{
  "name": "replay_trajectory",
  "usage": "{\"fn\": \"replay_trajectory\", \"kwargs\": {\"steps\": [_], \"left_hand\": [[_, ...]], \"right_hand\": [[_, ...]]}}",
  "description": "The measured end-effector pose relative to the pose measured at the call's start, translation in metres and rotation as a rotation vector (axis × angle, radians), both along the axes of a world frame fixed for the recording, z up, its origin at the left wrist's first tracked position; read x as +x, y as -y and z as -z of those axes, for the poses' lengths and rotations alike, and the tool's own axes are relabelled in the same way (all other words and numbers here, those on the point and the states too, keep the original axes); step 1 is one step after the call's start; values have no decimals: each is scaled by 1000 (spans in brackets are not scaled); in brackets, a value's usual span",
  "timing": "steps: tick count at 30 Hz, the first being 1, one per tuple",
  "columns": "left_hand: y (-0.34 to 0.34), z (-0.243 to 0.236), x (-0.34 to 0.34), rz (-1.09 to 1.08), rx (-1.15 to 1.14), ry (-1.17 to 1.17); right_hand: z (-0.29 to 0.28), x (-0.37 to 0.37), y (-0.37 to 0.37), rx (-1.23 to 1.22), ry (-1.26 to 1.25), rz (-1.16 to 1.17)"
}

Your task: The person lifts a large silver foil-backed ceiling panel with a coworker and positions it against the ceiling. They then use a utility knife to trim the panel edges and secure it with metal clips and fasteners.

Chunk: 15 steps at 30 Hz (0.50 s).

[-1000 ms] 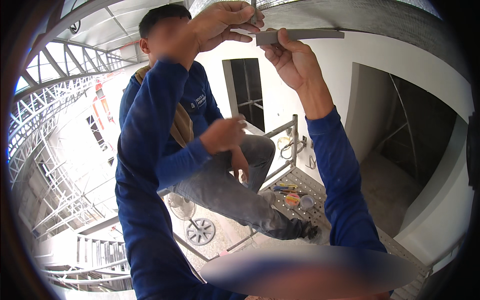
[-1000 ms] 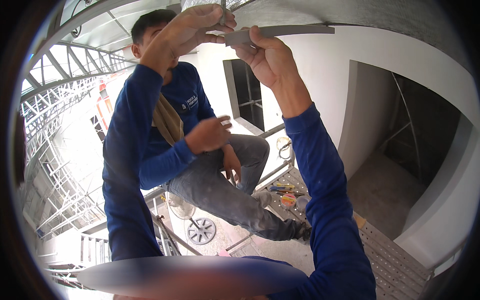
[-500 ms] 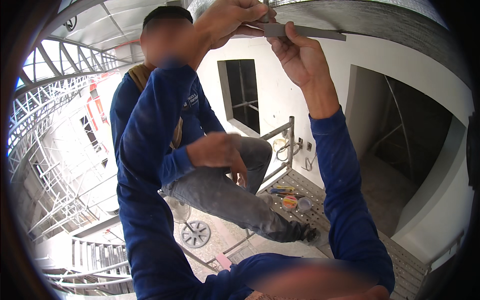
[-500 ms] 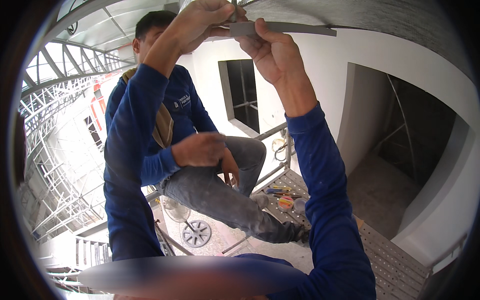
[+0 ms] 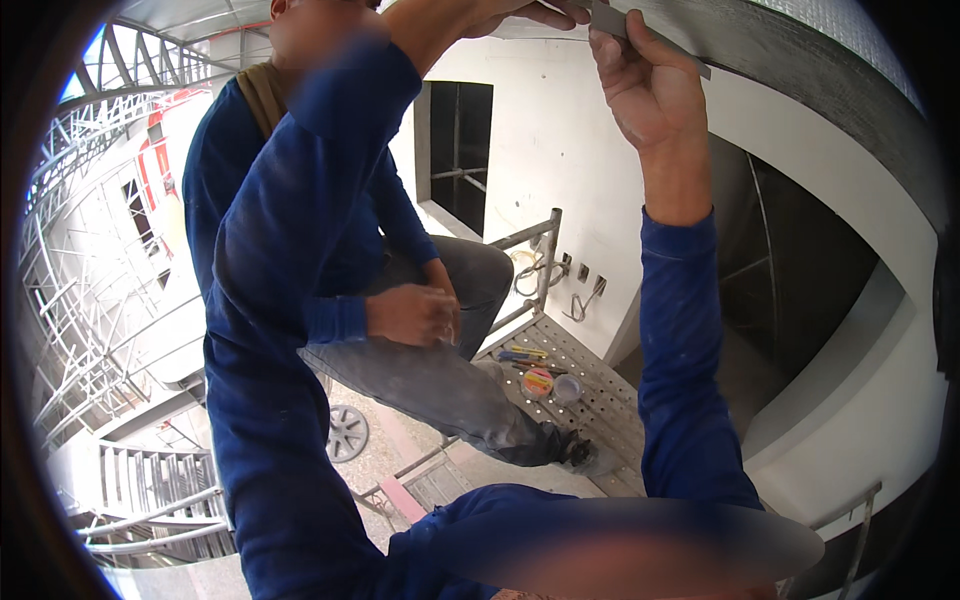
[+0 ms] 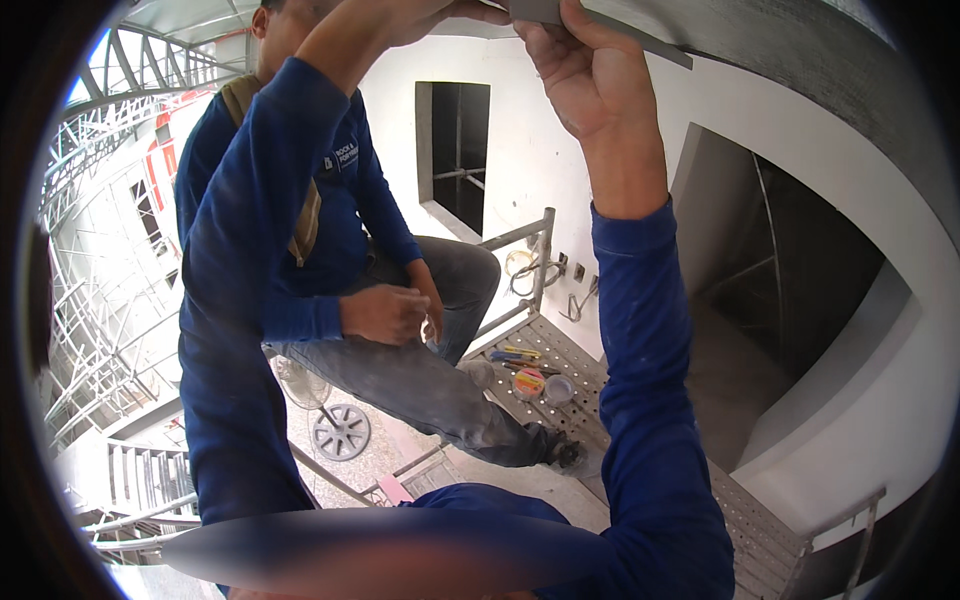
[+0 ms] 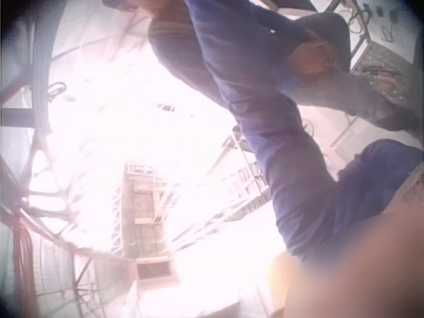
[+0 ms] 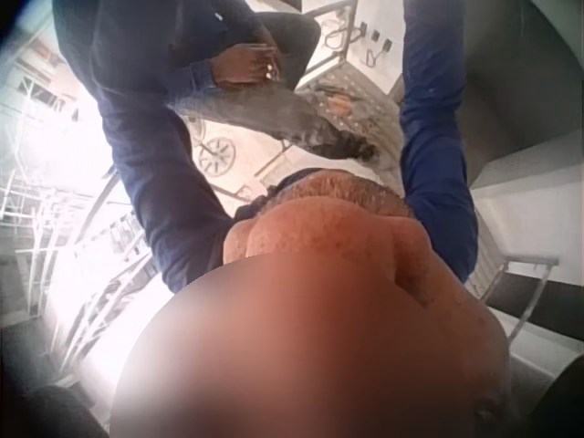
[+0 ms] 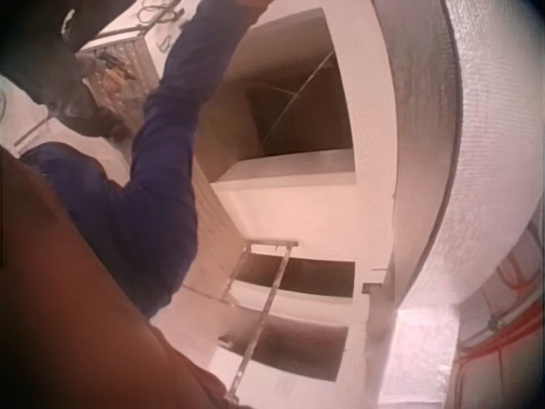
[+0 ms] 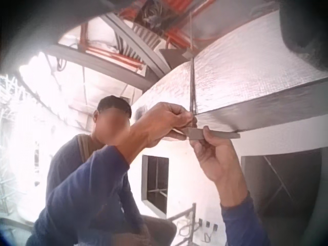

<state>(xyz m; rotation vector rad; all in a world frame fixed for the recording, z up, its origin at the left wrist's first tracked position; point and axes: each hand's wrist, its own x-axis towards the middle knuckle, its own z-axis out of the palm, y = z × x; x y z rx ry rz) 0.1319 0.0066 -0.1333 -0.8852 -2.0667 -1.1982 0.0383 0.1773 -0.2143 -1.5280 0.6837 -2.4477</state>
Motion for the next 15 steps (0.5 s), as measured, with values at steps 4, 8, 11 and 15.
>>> {"fn": "replay_trajectory", "kwargs": {"steps": [4, 8, 11, 15], "left_hand": [[-3, 4, -1, 3, 24, -39], [-6, 5, 0, 18, 57, -53], [-7, 5, 0, 21, 54, -95], [-5, 7, 1, 41, 54, -112]], "right_hand": [[-3, -11, -7, 45, -38, -44], [-7, -18, -16, 65, -66, -142], [-8, -19, -19, 66, -44, -122], [-8, -13, -20, 61, -6, -124]]}}
